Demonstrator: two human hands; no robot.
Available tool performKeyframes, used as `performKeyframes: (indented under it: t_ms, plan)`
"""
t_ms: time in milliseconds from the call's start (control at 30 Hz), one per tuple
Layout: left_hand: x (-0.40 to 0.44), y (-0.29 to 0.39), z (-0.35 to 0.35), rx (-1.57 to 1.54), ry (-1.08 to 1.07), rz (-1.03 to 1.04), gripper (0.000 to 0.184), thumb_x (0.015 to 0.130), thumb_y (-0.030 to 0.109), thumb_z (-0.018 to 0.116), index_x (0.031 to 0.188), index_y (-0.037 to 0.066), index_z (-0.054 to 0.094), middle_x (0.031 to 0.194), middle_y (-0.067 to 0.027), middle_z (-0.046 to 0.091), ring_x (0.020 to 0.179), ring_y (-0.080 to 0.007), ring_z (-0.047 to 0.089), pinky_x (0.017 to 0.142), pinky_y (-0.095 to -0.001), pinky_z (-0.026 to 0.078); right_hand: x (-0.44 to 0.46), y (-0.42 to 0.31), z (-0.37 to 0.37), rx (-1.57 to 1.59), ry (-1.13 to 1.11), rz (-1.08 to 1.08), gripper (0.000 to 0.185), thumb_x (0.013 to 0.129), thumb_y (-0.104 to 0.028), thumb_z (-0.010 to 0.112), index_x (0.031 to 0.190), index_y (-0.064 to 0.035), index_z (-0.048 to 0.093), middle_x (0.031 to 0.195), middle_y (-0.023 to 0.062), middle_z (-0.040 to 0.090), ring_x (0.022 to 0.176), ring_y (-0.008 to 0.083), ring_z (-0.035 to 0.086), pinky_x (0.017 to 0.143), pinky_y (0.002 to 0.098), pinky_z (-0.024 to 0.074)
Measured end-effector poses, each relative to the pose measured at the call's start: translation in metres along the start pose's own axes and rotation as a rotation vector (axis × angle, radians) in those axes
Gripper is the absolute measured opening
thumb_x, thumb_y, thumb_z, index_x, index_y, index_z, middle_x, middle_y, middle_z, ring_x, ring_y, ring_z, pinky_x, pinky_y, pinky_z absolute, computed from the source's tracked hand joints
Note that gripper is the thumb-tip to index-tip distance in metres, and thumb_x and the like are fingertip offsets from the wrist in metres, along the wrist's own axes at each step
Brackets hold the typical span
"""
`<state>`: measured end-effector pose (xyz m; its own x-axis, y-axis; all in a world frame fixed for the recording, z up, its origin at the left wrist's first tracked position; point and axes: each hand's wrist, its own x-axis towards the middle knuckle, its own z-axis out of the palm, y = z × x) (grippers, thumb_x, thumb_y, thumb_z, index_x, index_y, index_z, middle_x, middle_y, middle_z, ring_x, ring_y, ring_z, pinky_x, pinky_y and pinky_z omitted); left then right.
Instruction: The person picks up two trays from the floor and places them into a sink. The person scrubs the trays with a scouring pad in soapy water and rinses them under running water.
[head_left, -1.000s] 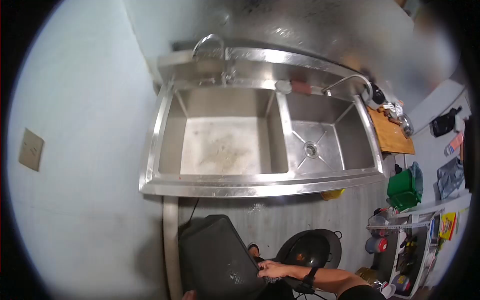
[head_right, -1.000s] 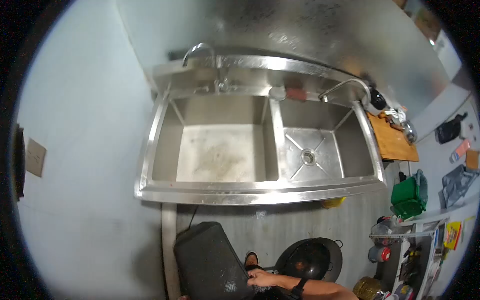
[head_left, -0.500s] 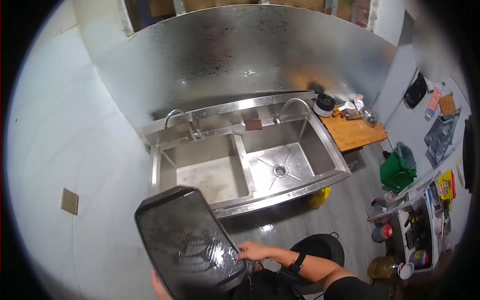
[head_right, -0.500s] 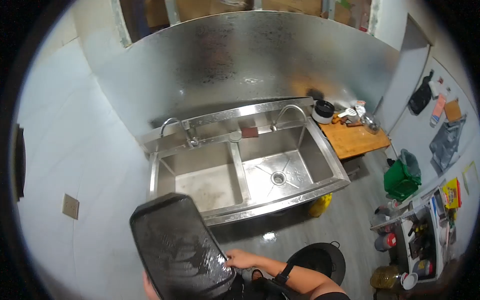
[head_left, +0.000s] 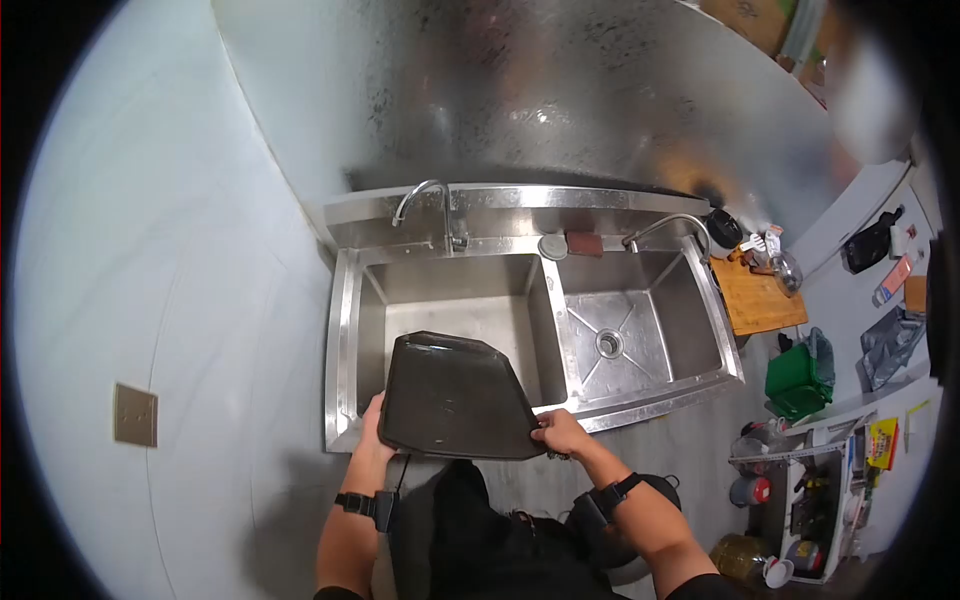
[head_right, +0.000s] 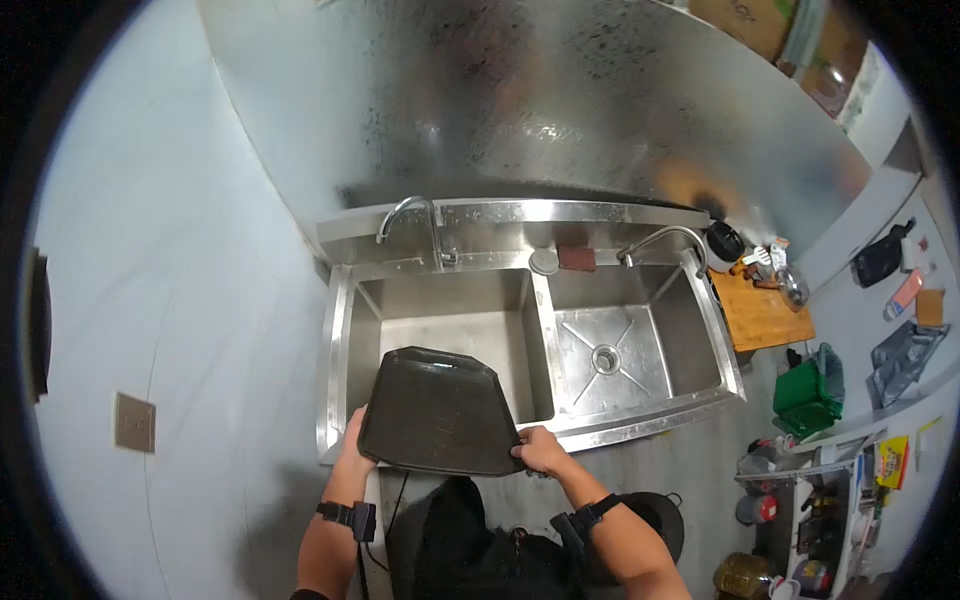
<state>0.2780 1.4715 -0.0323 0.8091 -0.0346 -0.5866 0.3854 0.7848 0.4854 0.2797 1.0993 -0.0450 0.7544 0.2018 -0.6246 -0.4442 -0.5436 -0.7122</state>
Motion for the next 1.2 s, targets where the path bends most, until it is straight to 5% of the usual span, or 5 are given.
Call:
performKeyframes:
  t_ms: [400, 667, 833, 933, 1200]
  plan:
    - [0.106, 0.046, -0.031, 0.42, -0.002, -0.029, 0.032, 0.096, 0.024, 0.055, 0.11, -0.003, 0.065, 0.104, -0.0136, 0.07, 0.096, -0.0264, 0.069, 0.086, -0.0389, 0.057, 0.076, -0.053, -0.011, -0.252, 0.107, 0.174, 0.054, 0.069, -0.014, 0.078, 0.118, 0.0062, 0.067, 0.104, 0.0203, 0.072, 0.1, 0.0288, 0.068, 0.09, 0.0363, 0.0526]
    - [0.081, 0.071, 0.004, 1.013, -0.321, -0.066, 0.053, 0.098, 0.032, 0.048, 0.133, -0.007, 0.052, 0.129, -0.0217, 0.058, 0.114, -0.0331, 0.058, 0.099, -0.0438, 0.047, 0.048, -0.089, -0.03, 0.264, 0.181, 0.175, 0.03, 0.067, -0.019, 0.07, 0.067, 0.0102, 0.063, 0.067, 0.0168, 0.065, 0.06, 0.0256, 0.063, 0.051, 0.0408, 0.0482]
    - [0.071, 0.082, -0.042, 1.822, -0.628, 0.763, 0.045, 0.092, 0.012, 0.059, 0.132, -0.008, 0.05, 0.125, -0.0254, 0.056, 0.114, -0.0394, 0.053, 0.104, -0.0452, 0.04, 0.029, -0.08, -0.035, 0.494, 0.265, -0.021, 0.018, 0.07, -0.002, 0.066, 0.077, -0.003, 0.049, 0.071, 0.0037, 0.049, 0.062, 0.0135, 0.048, 0.049, 0.033, 0.0389]
    - [0.067, 0.08, -0.034, 1.685, -0.404, 0.359, 0.047, 0.086, 0.009, 0.069, 0.127, -0.008, 0.054, 0.124, -0.0246, 0.057, 0.112, -0.0383, 0.054, 0.1, -0.04, 0.043, -0.012, -0.08, -0.049, 0.61, 0.334, -0.121, 0.023, 0.07, -0.002, 0.066, 0.082, -0.0053, 0.046, 0.074, 0.0008, 0.046, 0.067, 0.0114, 0.041, 0.053, 0.0324, 0.033]
    - [0.056, 0.05, 0.054, 1.803, -0.641, 0.725, 0.04, 0.084, 0.012, 0.069, 0.118, -0.007, 0.061, 0.112, -0.0198, 0.065, 0.097, -0.0301, 0.063, 0.086, -0.0384, 0.05, -0.08, -0.036, -0.105, 0.857, 0.309, -0.276, 0.027, 0.075, 0.0, 0.065, 0.096, -0.0054, 0.049, 0.08, -0.0018, 0.05, 0.073, 0.0073, 0.044, 0.06, 0.0292, 0.0363]
